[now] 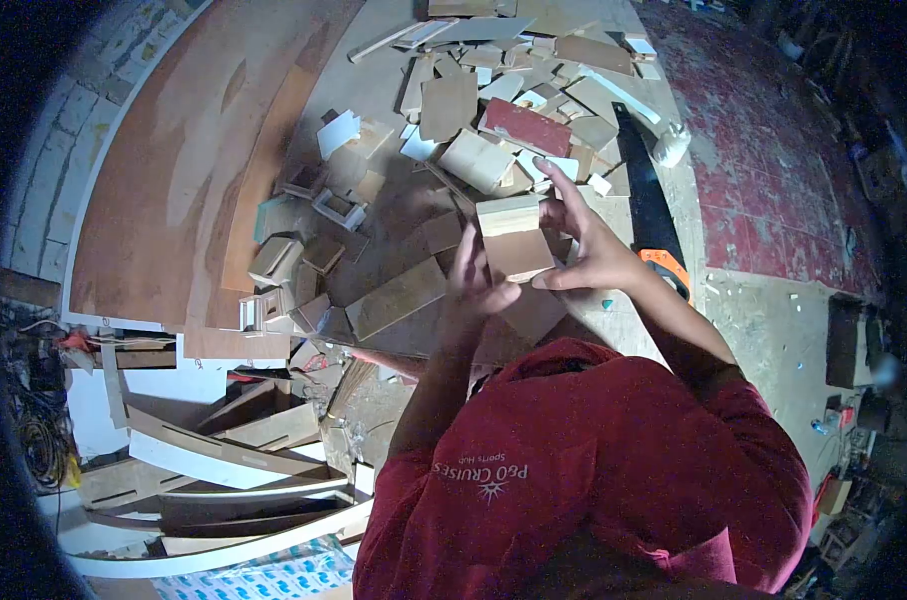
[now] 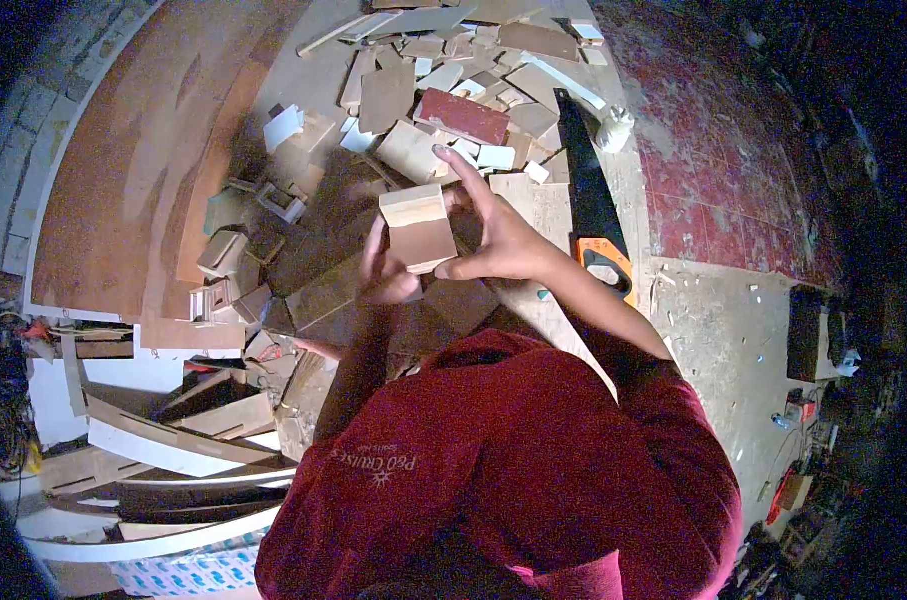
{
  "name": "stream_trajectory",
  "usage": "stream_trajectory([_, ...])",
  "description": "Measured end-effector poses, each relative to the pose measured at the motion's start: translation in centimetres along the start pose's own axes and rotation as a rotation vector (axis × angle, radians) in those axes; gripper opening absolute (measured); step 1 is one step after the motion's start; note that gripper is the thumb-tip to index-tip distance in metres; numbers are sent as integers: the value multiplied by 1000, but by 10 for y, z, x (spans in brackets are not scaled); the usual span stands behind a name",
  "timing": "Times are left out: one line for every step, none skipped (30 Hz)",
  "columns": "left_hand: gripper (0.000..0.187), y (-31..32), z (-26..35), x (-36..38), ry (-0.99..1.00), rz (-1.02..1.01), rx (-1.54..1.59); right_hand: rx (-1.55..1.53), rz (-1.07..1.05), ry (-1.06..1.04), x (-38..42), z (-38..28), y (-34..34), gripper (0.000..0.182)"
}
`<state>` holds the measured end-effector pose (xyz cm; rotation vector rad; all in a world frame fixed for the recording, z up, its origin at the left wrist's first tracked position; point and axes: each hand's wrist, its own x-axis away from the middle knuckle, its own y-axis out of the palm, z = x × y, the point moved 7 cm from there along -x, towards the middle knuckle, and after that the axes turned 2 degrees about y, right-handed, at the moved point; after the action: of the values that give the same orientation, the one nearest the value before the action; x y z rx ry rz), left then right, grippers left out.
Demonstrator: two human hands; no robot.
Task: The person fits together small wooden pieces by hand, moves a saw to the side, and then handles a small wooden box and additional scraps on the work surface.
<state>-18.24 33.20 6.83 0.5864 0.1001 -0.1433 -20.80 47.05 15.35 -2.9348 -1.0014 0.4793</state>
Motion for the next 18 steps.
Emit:
stream_trajectory([66, 28, 27, 9, 21, -49, -101, -1, 1, 0, 0, -1, 0, 113])
stream_trajectory([73, 43, 42, 15, 41, -95, -201, -52, -13, 0, 1, -2, 2, 113])
stream_trajectory([85, 32, 38, 12, -23, -44, -208, -104, -29, 0, 1, -3, 5, 113])
stream_trajectory([85, 30, 37, 14, -20, -39, -210, -105, -34, -1, 1, -2, 5, 113])
stream_trajectory([83, 26, 37, 17, -24, 3, -263, -94, -64, 28, 1, 1, 6, 115])
stream_trajectory([82, 24, 39, 20, -27, 45, -317, -81, -94, 56, 1, 3, 8, 117])
stream_trajectory([82, 27, 42, 21, -23, 50, -318, -81, -99, 54, 0, 4, 8, 117])
stream_trajectory([81, 29, 46, 23, -20, 69, -381, -67, -95, 43, 0, 4, 9, 116])
stream_trajectory([80, 29, 49, 24, -19, 88, -444, -52, -91, 32, 0, 4, 9, 116])
stream_trajectory([80, 29, 49, 25, -16, 93, -444, -52, -96, 30, -1, 3, 10, 116])
stream_trajectory([78, 28, 51, 25, 9, 107, -478, -55, -109, 36, -2, 3, 11, 115])
stream_trajectory([76, 27, 52, 26, 33, 121, -511, -56, -121, 42, -3, 2, 12, 115])
stream_trajectory([76, 26, 52, 26, 35, 125, -512, -57, -126, 42, -3, 3, 14, 115])
stream_trajectory([75, 26, 53, 26, 48, 107, -513, -84, -101, 29, -3, 3, 13, 113])
stream_trajectory([74, 25, 53, 26, 61, 92, -515, -113, -78, 17, -5, 3, 13, 111])
stream_trajectory([74, 22, 52, 26, 66, 102, -518, -116, -89, 15, -5, 2, 15, 111])
stream_trajectory([74, 18, 48, 26, 77, 94, -568, -123, -84, 42, -5, 4, 15, 112])
stream_trajectory([74, 14, 46, 27, 90, 90, -619, -131, -82, 69, -5, 7, 14, 112])
